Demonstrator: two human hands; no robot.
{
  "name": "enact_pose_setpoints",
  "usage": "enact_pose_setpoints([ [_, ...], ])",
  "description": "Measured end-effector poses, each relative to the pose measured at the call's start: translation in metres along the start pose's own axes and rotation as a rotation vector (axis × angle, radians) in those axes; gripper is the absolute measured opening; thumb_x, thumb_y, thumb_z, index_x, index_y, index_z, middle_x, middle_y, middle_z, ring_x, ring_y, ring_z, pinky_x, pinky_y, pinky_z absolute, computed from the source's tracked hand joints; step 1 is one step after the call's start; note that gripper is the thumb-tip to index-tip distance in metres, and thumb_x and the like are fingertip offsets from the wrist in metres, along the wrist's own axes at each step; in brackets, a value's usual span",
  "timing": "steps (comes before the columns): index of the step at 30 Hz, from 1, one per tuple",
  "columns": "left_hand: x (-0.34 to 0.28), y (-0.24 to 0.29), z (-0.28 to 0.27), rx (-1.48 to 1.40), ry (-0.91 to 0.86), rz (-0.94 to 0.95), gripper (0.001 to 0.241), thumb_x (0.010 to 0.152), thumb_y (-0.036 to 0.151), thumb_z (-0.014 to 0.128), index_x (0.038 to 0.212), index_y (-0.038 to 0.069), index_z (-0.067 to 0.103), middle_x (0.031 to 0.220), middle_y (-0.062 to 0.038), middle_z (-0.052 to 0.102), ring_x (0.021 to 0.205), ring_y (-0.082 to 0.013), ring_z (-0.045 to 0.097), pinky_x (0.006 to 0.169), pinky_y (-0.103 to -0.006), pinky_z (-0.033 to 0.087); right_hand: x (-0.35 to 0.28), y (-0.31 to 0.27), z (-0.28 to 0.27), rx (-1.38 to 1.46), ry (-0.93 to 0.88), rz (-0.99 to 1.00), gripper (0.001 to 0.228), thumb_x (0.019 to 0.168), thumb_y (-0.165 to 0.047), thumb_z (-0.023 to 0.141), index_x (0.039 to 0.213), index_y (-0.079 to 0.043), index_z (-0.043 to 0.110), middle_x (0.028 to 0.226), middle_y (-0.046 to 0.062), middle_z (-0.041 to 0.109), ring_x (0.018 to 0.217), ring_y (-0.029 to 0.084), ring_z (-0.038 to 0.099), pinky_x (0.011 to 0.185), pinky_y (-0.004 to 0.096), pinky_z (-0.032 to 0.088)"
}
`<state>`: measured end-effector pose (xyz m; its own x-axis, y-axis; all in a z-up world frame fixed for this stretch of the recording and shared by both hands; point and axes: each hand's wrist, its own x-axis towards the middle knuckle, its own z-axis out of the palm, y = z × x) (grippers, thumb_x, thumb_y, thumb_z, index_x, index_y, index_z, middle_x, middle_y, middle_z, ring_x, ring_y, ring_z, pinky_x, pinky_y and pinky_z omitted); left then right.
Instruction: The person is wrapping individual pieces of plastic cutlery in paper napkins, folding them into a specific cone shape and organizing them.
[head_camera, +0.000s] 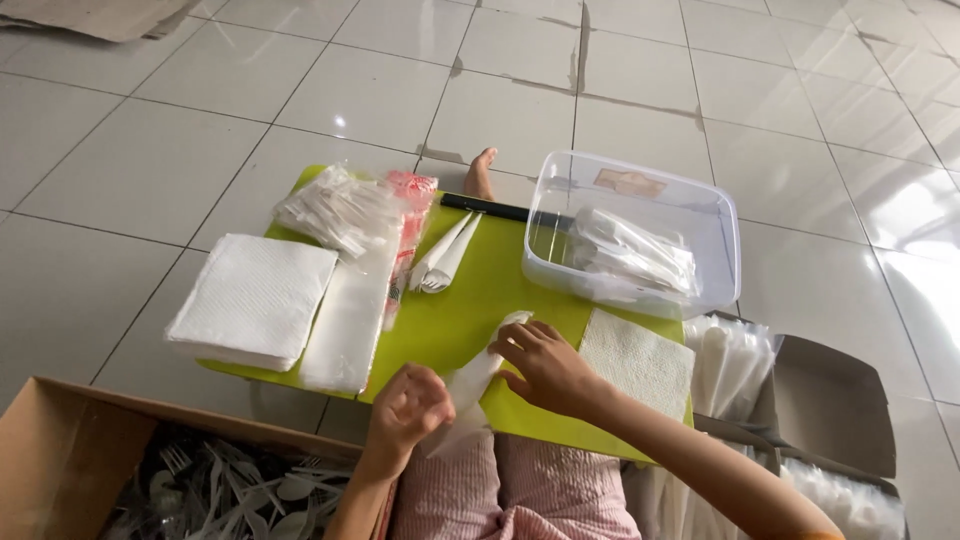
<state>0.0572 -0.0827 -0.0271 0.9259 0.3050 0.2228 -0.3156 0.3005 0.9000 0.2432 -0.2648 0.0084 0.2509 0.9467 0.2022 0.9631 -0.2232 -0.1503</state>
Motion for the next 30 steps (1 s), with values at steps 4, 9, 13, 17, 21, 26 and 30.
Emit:
enact_pose_setpoints([
  [4, 0.0, 0.001, 0.0, 0.042, -0.019, 0.026, 0.019, 0.084, 0.016, 0.079, 0.097, 0.013, 0.065, 0.076, 0.0, 0.065, 0.068, -0.0126, 0.062, 0.073, -0.0277, 0.061, -0.018, 0.006, 0.008, 0.096, 0.077, 0.003, 0.037, 0.093, -0.017, 0.068, 0.128, -0.005, 0.063, 0.13, 0.012, 0.059, 0.114, 0.031, 0.063, 0.099, 0.042, 0.057],
  [9, 0.001, 0.002, 0.0, 0.116, -0.031, 0.022, 0.009, 0.086, 0.013, 0.074, 0.091, 0.016, 0.067, 0.077, 0.003, 0.068, 0.073, -0.0116, 0.063, 0.081, -0.0306, 0.058, -0.025, 0.015, -0.002, 0.105, 0.125, 0.04, 0.031, 0.088, -0.015, 0.072, 0.118, -0.008, 0.069, 0.127, 0.009, 0.067, 0.114, 0.027, 0.065, 0.101, 0.041, 0.054],
  [13, 0.0, 0.0, 0.001, 0.169, 0.011, 0.006, 0.008, 0.086, 0.018, 0.073, 0.09, 0.014, 0.068, 0.077, 0.001, 0.069, 0.076, -0.0129, 0.066, 0.084, -0.0337, 0.058, -0.024, 0.014, -0.003, 0.048, 0.144, 0.045, 0.033, 0.09, -0.018, 0.071, 0.12, -0.006, 0.07, 0.125, 0.008, 0.071, 0.115, 0.028, 0.067, 0.104, 0.042, 0.051],
  [17, -0.001, -0.002, -0.001, 0.14, 0.045, -0.006, 0.009, 0.086, 0.017, 0.074, 0.091, 0.014, 0.067, 0.077, 0.001, 0.07, 0.076, -0.0127, 0.066, 0.084, -0.0328, 0.057, -0.024, 0.015, 0.0, -0.053, 0.202, -0.021, 0.018, 0.091, -0.014, 0.07, 0.108, -0.008, 0.073, 0.116, 0.004, 0.073, 0.107, 0.022, 0.069, 0.1, 0.04, 0.053],
  [21, 0.0, -0.006, -0.004, 0.048, 0.088, 0.064, 0.009, 0.086, 0.011, 0.075, 0.09, 0.011, 0.067, 0.079, 0.0, 0.066, 0.075, -0.0134, 0.063, 0.08, -0.0309, 0.057, -0.026, 0.021, 0.0, -0.023, 0.179, 0.015, 0.018, 0.092, -0.022, 0.07, 0.105, -0.012, 0.075, 0.113, 0.002, 0.075, 0.106, 0.021, 0.07, 0.098, 0.039, 0.054],
  [26, 0.002, -0.004, -0.002, 0.034, 0.148, 0.113, 0.011, 0.086, 0.009, 0.073, 0.091, 0.01, 0.063, 0.08, -0.003, 0.063, 0.075, -0.0143, 0.06, 0.076, -0.0295, 0.052, -0.034, 0.023, -0.015, -0.005, 0.054, 0.026, 0.019, 0.095, -0.014, 0.063, 0.111, -0.01, 0.072, 0.12, 0.003, 0.073, 0.109, 0.022, 0.07, 0.103, 0.043, 0.05],
  [30, 0.003, -0.004, -0.001, 0.05, 0.159, 0.132, 0.009, 0.086, 0.009, 0.07, 0.09, 0.009, 0.062, 0.08, -0.003, 0.062, 0.074, -0.0143, 0.059, 0.076, -0.0292, 0.051, -0.039, 0.026, -0.005, -0.073, 0.119, 0.011, 0.013, 0.093, -0.007, 0.064, 0.102, -0.011, 0.072, 0.117, 0.002, 0.07, 0.111, 0.023, 0.068, 0.105, 0.045, 0.051],
])
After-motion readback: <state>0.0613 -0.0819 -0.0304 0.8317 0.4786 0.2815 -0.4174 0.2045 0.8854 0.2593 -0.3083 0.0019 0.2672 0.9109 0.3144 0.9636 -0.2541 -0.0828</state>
